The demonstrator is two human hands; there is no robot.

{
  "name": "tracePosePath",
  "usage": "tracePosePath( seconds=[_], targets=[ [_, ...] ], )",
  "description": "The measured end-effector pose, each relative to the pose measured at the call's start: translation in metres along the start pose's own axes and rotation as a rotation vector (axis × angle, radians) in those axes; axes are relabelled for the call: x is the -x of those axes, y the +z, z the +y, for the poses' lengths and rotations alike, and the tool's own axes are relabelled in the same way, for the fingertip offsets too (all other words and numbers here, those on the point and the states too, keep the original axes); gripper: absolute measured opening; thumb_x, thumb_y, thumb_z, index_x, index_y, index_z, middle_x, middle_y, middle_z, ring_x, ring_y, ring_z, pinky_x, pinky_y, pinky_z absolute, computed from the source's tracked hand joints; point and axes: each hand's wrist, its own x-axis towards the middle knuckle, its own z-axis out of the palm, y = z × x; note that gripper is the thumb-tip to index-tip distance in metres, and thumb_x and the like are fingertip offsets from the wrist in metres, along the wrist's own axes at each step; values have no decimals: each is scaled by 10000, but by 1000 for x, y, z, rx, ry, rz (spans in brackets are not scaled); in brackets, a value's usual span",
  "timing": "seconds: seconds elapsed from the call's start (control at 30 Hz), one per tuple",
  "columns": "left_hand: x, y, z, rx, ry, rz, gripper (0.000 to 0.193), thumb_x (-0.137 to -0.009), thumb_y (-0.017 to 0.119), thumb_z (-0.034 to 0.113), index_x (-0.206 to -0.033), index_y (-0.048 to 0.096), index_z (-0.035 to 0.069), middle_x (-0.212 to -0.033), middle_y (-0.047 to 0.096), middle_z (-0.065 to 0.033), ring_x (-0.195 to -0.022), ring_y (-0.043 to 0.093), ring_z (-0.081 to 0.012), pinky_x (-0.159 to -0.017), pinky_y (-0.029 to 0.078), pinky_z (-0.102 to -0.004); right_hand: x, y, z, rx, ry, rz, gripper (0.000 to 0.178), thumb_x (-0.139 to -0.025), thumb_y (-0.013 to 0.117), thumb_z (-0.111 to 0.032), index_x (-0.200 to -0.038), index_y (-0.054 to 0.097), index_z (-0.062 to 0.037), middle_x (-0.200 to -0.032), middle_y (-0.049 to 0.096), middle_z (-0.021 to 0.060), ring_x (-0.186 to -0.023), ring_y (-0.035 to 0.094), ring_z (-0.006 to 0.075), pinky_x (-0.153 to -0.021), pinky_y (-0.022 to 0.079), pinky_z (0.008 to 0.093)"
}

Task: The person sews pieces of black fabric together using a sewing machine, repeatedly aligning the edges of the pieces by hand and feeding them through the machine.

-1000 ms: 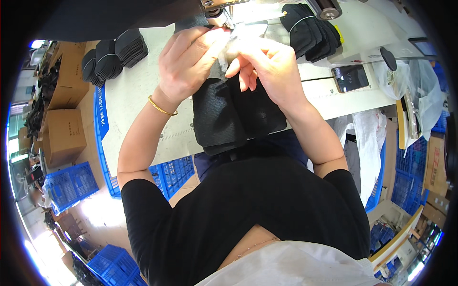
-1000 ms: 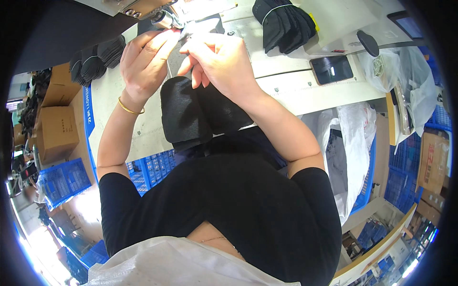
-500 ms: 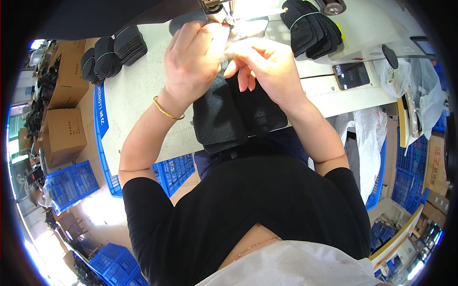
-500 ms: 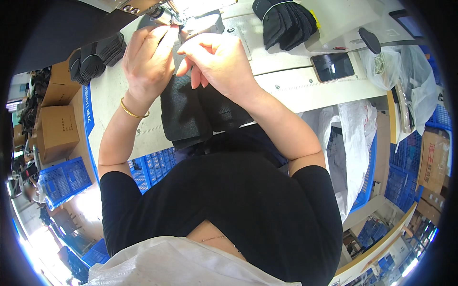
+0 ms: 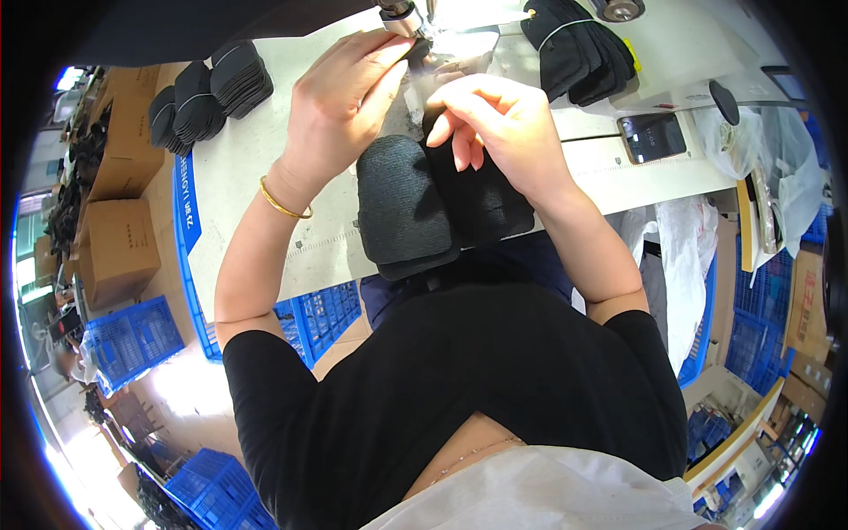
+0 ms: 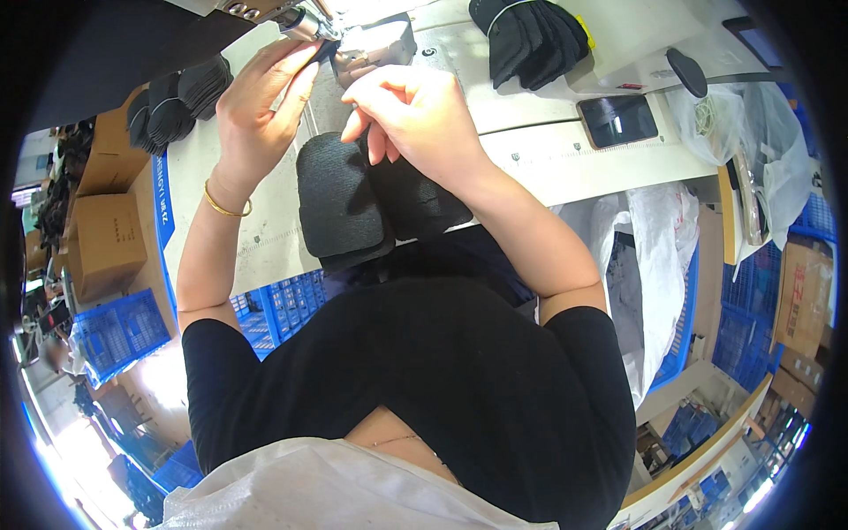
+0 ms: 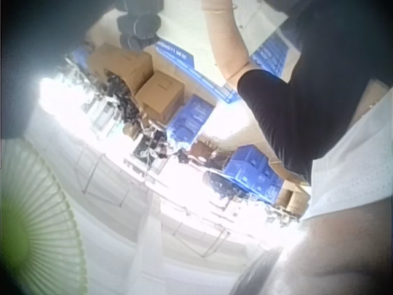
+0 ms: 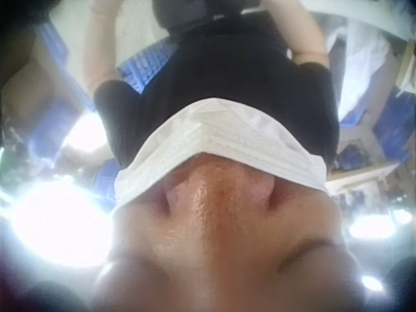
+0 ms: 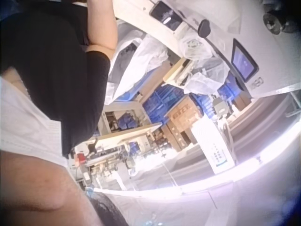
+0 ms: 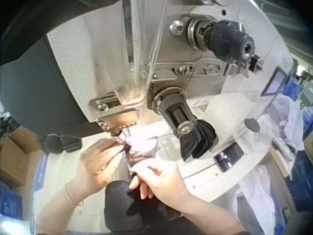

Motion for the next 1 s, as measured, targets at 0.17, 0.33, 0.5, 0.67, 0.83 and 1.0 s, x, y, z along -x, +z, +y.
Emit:
tracePosePath(
  seconds=[0.17,0.33,0.5,0.67,0.83,1.0],
  targets=[
    [2,7,2,-118,102,40,315,-736,656,-56,-1047,668,-8,-1084,665,-96,-985,653,-270,-807,550,-346,4,-3,2,-14,37,-24,213,-975,570,-172,-1006,692,0,-747,709,90,-494,586,85,-444,429,196],
    [2,13,2,-225,134,110,296,-705,679,-55,-1000,673,-22,-1004,657,-98,-929,646,-268,-788,536,-355,6,-5,2,-14,20,-37,209,-977,566,-172,-1002,692,-7,-745,708,88,-489,584,83,-441,424,195],
    [1,16,2,-307,176,153,262,-710,699,-46,-970,687,-16,-954,659,-89,-874,640,-249,-766,521,-348,6,-3,2,-3,19,-45,210,-979,564,-173,-998,691,-8,-744,707,90,-483,582,84,-439,420,194],
    [-1,14,5,-328,203,156,273,-694,701,-30,-965,700,6,-939,658,-54,-856,634,-221,-749,494,-331,7,0,-4,-21,41,-47,182,-944,544,-105,-929,689,3,-731,702,94,-483,594,88,-427,421,201],
    [-1,13,4,-338,213,161,274,-693,702,-20,-966,703,12,-933,656,-51,-854,632,-213,-750,488,-330,7,0,0,-15,54,-74,219,-977,569,-179,-1008,684,4,-739,703,102,-478,581,89,-434,415,197],
    [-1,13,4,-332,225,175,263,-701,704,-14,-962,703,12,-937,657,-50,-859,635,-211,-751,488,-330,8,1,-2,-15,72,-89,222,-975,572,-179,-1007,680,11,-737,702,106,-481,583,92,-433,414,198]
  ],
)
